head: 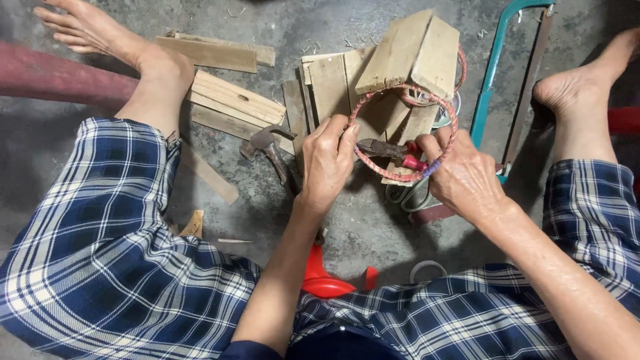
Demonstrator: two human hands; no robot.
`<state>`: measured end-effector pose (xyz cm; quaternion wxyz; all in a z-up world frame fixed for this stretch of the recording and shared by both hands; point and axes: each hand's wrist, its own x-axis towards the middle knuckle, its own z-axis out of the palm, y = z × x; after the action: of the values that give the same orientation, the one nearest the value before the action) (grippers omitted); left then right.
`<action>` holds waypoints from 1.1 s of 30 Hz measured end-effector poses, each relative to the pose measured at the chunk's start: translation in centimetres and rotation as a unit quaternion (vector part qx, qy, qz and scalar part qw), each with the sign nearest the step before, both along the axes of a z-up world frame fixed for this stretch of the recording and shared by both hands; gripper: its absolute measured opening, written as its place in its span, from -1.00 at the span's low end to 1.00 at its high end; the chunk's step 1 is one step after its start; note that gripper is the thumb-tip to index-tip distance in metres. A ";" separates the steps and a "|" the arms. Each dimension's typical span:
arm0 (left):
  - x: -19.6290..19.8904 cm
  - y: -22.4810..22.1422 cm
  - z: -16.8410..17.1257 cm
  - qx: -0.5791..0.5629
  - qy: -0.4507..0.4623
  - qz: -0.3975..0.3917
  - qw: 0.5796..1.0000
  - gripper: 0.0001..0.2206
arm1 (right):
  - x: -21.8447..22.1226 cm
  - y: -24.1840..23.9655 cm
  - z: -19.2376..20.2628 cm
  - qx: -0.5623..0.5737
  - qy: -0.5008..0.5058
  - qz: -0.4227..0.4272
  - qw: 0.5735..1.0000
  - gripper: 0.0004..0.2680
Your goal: Assembling wooden frame components by wrapping and cutting wire to secure the structure.
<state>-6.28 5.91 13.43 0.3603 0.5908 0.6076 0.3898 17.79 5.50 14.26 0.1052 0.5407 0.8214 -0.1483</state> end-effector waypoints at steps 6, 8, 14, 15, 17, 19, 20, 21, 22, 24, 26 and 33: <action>0.2 -0.2 -0.3 -0.001 -0.002 0.003 1.000 -0.86 | -0.2 0.9 1.5 -0.014 -0.005 -0.024 1.000 -0.66; 0.3 -0.2 -0.2 0.000 -0.002 0.002 1.000 -0.86 | -0.2 1.0 1.8 -0.020 0.000 -0.026 0.999 -0.66; 0.6 -0.4 -0.4 0.003 -0.004 0.005 1.000 -0.86 | -0.1 1.3 2.5 -0.034 -0.016 -0.014 0.999 -0.63; 0.7 -0.4 -0.3 0.005 -0.004 0.004 1.000 -0.87 | -0.1 1.3 2.6 -0.037 -0.020 -0.014 0.999 -0.62; 0.7 -0.4 -0.5 0.006 -0.003 0.004 1.000 -0.87 | -0.1 1.1 2.5 -0.040 -0.023 -0.014 0.999 -0.62; 0.8 -0.4 -0.7 0.006 -0.002 0.004 1.000 -0.87 | 0.0 1.0 2.4 -0.044 -0.025 -0.013 0.999 -0.62; 0.8 -0.4 -0.6 0.009 0.003 0.004 1.000 -0.86 | 0.1 0.9 2.3 -0.045 -0.027 -0.004 0.999 -0.62; 0.8 -0.4 -0.6 0.012 0.008 0.004 1.000 -0.86 | 0.2 0.9 2.2 -0.047 -0.029 0.006 0.998 -0.62; 0.8 -0.4 -0.5 0.012 0.008 0.004 1.000 -0.86 | 0.2 0.9 2.3 -0.047 -0.029 0.006 0.998 -0.62; 0.9 -0.6 -0.3 0.007 0.006 0.006 1.000 -0.86 | 0.1 1.1 2.7 -0.057 -0.025 0.018 0.998 -0.62; 1.0 -0.7 -0.3 0.006 0.005 0.007 1.000 -0.86 | 0.0 1.2 3.0 -0.077 -0.016 0.016 0.997 -0.62; 1.5 -0.3 0.9 0.053 0.033 0.024 0.998 -0.90 | -0.4 1.5 4.2 0.012 -0.033 0.094 0.995 -0.65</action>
<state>-4.77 5.64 14.31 0.2985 0.6068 0.6119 0.4101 17.43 7.01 18.51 0.1396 0.4667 0.8664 -0.1097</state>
